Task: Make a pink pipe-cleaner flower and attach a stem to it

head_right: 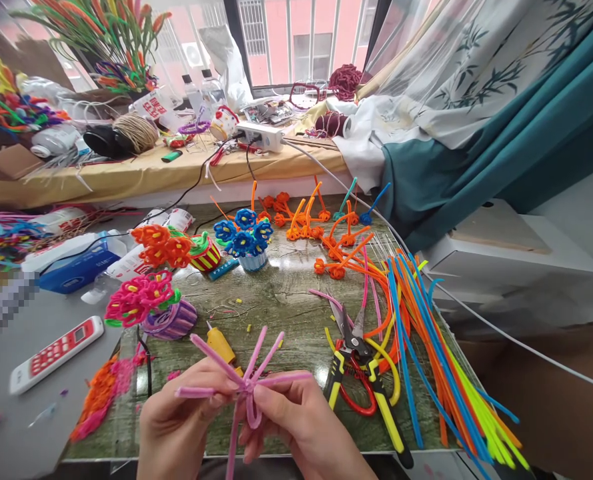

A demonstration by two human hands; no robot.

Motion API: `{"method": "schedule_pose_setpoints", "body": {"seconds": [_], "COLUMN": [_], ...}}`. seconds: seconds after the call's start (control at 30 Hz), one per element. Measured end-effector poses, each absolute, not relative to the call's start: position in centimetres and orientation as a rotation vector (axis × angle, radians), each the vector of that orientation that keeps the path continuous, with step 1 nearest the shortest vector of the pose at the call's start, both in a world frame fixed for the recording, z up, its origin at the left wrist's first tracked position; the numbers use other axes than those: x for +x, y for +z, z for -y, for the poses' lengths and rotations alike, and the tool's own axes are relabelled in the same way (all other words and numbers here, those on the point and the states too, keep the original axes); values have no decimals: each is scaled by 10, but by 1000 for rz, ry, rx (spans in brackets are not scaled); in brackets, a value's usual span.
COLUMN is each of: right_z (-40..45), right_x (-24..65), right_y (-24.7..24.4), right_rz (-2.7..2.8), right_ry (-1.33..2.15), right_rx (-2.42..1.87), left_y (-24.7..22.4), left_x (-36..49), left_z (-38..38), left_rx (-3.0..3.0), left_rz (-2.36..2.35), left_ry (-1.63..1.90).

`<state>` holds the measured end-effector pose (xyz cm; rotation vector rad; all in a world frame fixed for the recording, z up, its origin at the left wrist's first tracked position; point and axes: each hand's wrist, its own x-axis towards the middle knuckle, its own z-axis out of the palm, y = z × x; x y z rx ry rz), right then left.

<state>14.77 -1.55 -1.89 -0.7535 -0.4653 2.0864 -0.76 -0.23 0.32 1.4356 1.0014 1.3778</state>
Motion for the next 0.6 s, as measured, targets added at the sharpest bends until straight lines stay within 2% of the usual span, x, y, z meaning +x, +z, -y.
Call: {"method": "schedule_pose_setpoints", "body": {"seconds": [0.2, 0.6], "right_z": [11, -3], "right_x": [158, 153], "right_y": [-14, -9], "right_rz": [642, 736], "right_ry": [1914, 1954], "right_rx": [-886, -1010], "left_y": [-1, 3], "left_x": [-10, -13], "left_z": [2, -5], "left_rx": [1404, 1710], "left_rz": [-1031, -900], "left_ry": [1370, 1224]}}
